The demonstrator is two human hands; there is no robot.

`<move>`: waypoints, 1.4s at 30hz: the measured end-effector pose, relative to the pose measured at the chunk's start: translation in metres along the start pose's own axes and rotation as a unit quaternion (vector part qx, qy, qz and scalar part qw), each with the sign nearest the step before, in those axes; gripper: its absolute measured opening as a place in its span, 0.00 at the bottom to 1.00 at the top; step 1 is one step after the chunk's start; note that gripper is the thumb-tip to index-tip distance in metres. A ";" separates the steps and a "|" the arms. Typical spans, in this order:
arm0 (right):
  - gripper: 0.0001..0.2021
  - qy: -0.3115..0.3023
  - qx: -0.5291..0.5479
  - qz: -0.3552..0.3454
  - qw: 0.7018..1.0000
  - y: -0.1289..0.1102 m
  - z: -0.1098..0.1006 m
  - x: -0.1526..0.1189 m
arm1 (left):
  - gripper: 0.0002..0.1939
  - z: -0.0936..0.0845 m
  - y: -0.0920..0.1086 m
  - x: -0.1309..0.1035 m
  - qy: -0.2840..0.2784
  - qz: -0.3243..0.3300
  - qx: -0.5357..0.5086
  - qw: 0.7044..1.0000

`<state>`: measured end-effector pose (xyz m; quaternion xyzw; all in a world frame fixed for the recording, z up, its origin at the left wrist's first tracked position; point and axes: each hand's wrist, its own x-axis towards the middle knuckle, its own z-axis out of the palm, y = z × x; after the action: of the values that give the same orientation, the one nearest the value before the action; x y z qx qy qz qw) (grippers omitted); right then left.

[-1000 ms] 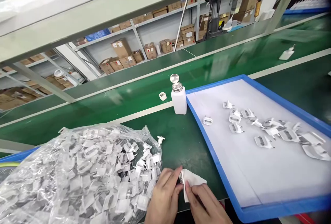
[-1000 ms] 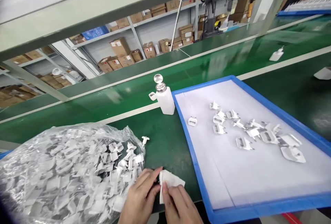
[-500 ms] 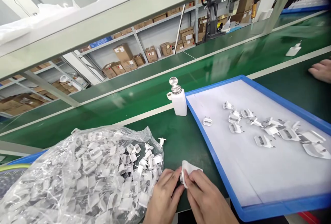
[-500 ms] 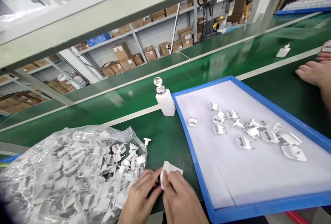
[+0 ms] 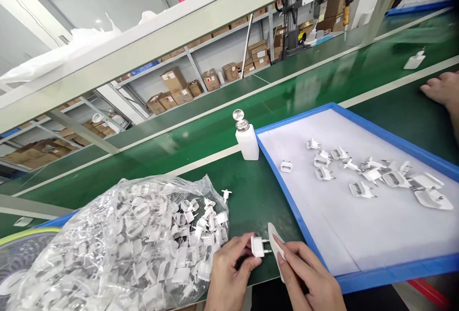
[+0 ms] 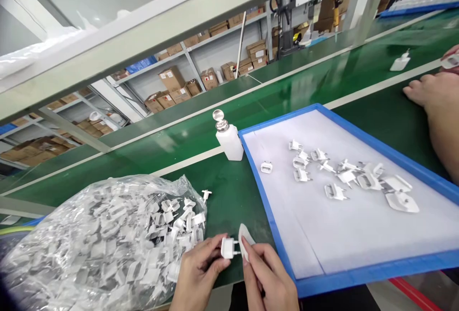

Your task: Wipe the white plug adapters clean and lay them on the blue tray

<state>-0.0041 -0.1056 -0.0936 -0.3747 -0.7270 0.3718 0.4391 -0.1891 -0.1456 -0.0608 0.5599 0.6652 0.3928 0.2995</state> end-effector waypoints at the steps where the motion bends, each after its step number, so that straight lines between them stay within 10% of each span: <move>1: 0.19 -0.016 0.012 -0.015 1.000 -0.003 -0.004 0.004 | 0.16 0.000 0.001 -0.002 -0.001 0.010 -0.020 1.000; 7: 0.16 -0.164 0.004 -0.115 0.980 -0.021 -0.026 0.029 | 0.24 -0.001 0.012 -0.012 -0.001 0.087 0.031 0.996; 14: 0.17 -0.135 -0.042 -0.107 0.984 -0.027 -0.025 0.032 | 0.33 0.001 0.007 -0.013 0.035 0.189 0.120 0.974; 20: 0.18 -0.146 0.101 0.044 0.983 -0.030 -0.023 0.042 | 0.33 0.004 0.009 -0.014 0.046 0.209 0.103 0.971; 25: 0.17 -0.121 0.228 0.302 0.918 -0.029 -0.028 0.051 | 0.19 0.013 0.022 -0.012 0.095 0.097 0.004 0.991; 30: 0.20 -0.075 0.386 0.513 0.763 -0.031 -0.031 0.048 | 0.13 0.015 0.029 -0.014 0.139 0.075 -0.002 0.988; 35: 0.23 -0.090 0.531 0.510 0.671 -0.038 -0.008 0.041 | 0.18 0.015 0.028 -0.027 0.231 0.131 0.163 0.950; 42: 0.22 -0.136 0.594 0.465 0.642 -0.041 0.008 0.031 | 0.21 0.023 0.025 -0.032 0.308 0.174 0.285 0.891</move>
<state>-0.0310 -0.0988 -0.0492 -0.2676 -0.1316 0.9257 0.2326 -0.1513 -0.1708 -0.0524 0.5790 0.6991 0.3850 -0.1664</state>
